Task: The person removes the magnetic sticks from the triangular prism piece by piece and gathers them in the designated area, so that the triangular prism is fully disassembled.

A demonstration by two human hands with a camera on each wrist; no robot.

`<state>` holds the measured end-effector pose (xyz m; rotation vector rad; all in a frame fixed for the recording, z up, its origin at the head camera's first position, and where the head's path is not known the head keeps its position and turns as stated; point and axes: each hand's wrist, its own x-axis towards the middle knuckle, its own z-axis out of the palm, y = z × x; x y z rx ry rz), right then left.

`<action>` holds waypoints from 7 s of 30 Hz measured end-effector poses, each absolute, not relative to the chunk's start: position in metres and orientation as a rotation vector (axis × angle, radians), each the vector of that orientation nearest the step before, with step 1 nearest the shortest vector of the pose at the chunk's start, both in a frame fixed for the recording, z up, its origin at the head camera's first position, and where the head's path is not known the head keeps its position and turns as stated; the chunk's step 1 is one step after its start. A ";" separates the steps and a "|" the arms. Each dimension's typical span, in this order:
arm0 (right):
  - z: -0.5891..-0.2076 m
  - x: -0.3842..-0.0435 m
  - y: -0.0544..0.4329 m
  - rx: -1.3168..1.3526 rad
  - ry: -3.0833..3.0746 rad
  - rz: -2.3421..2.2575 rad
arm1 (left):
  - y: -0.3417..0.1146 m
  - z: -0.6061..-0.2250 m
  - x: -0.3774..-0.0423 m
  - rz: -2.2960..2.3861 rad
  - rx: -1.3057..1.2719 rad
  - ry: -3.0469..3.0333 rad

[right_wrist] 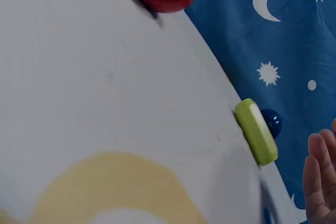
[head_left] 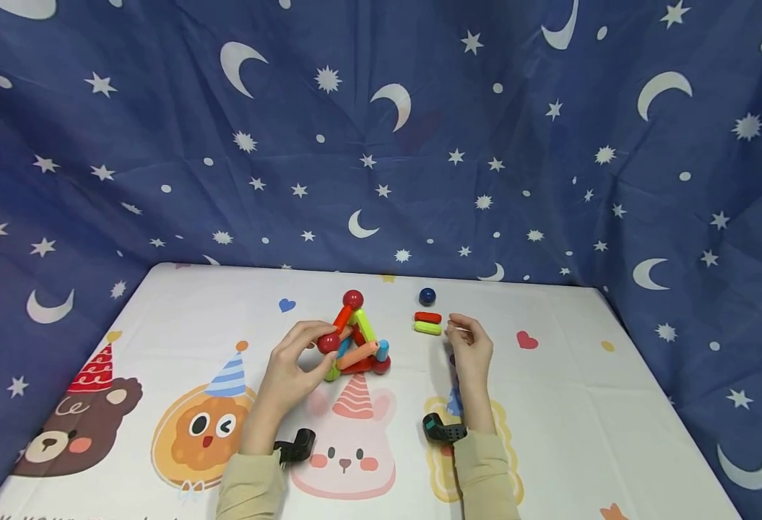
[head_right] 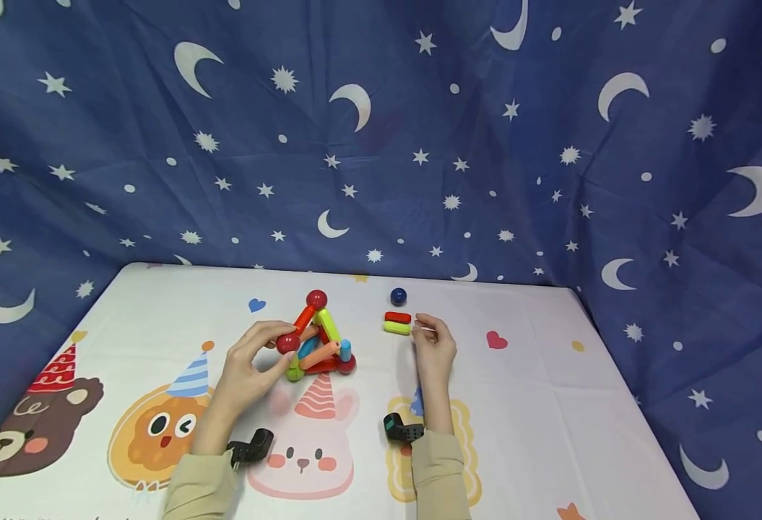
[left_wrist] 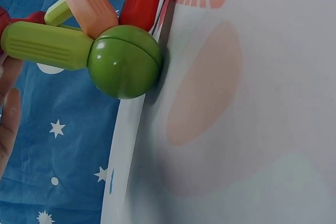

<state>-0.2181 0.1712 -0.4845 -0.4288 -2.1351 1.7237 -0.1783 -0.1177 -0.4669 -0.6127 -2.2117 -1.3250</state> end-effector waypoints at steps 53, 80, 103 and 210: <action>-0.491 -0.180 0.098 0.158 -2.169 2.156 | -0.122 -0.462 -0.174 -1.306 -0.605 -2.270; -0.469 -0.168 0.096 0.083 -2.333 1.992 | -0.120 -0.463 -0.174 -1.354 -0.600 -2.297; -0.490 -0.178 0.098 0.080 -2.313 1.923 | -0.119 -0.466 -0.176 -1.321 -0.608 -2.236; -0.503 -0.215 0.178 -0.404 -2.421 1.567 | -0.120 -0.466 -0.178 -1.327 -0.575 -2.225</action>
